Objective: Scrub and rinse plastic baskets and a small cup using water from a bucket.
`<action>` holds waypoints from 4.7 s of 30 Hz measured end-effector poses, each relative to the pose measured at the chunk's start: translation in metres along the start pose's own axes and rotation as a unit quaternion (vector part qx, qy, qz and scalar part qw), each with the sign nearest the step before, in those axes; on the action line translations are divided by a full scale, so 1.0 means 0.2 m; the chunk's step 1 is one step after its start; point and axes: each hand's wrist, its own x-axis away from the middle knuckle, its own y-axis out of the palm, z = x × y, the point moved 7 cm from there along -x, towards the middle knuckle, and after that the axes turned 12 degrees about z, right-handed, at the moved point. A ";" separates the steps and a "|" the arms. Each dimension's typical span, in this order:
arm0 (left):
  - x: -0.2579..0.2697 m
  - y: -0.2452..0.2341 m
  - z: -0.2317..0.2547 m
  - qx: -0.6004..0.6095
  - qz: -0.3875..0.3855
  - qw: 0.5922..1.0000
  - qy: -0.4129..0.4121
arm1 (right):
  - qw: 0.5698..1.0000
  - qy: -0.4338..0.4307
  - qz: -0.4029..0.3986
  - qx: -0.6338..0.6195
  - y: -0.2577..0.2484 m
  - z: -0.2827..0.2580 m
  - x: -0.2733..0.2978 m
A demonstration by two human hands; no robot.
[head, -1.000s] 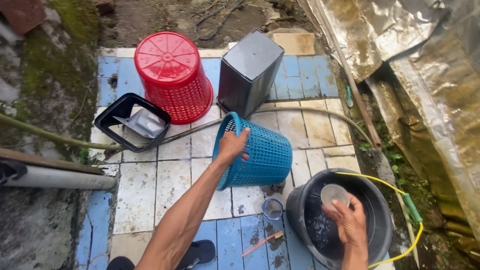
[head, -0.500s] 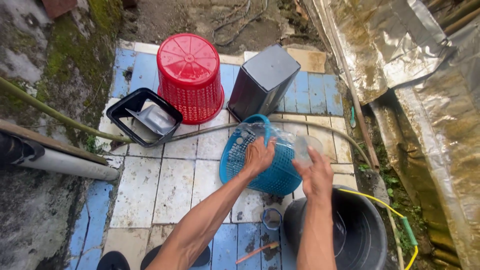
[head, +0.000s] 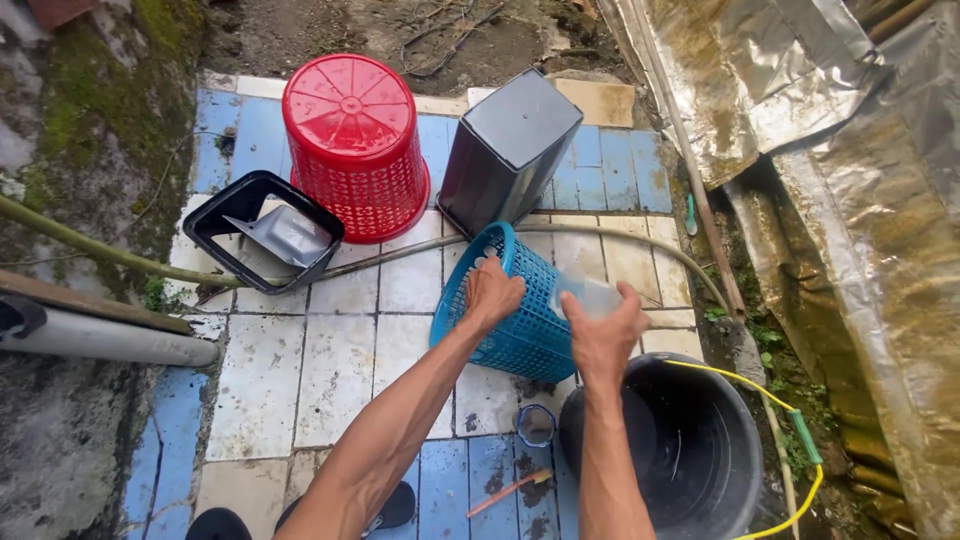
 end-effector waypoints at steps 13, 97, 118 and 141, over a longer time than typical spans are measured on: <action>0.11 -0.19 0.04 0.063 -0.004 0.998 0.028 | 0.880 0.359 -0.024 -0.310 -0.34 0.94 -0.04; 0.20 -0.29 0.00 0.433 0.002 0.872 -0.227 | 0.730 0.165 -0.175 -0.640 0.52 -0.19 0.00; 0.34 -0.08 0.24 -0.112 -0.153 0.965 0.181 | 0.932 -0.350 -0.087 -0.038 0.08 -0.43 0.04; 0.57 0.15 -0.06 -0.027 -0.071 0.967 0.244 | 0.941 0.283 -0.033 0.183 -0.43 1.55 0.22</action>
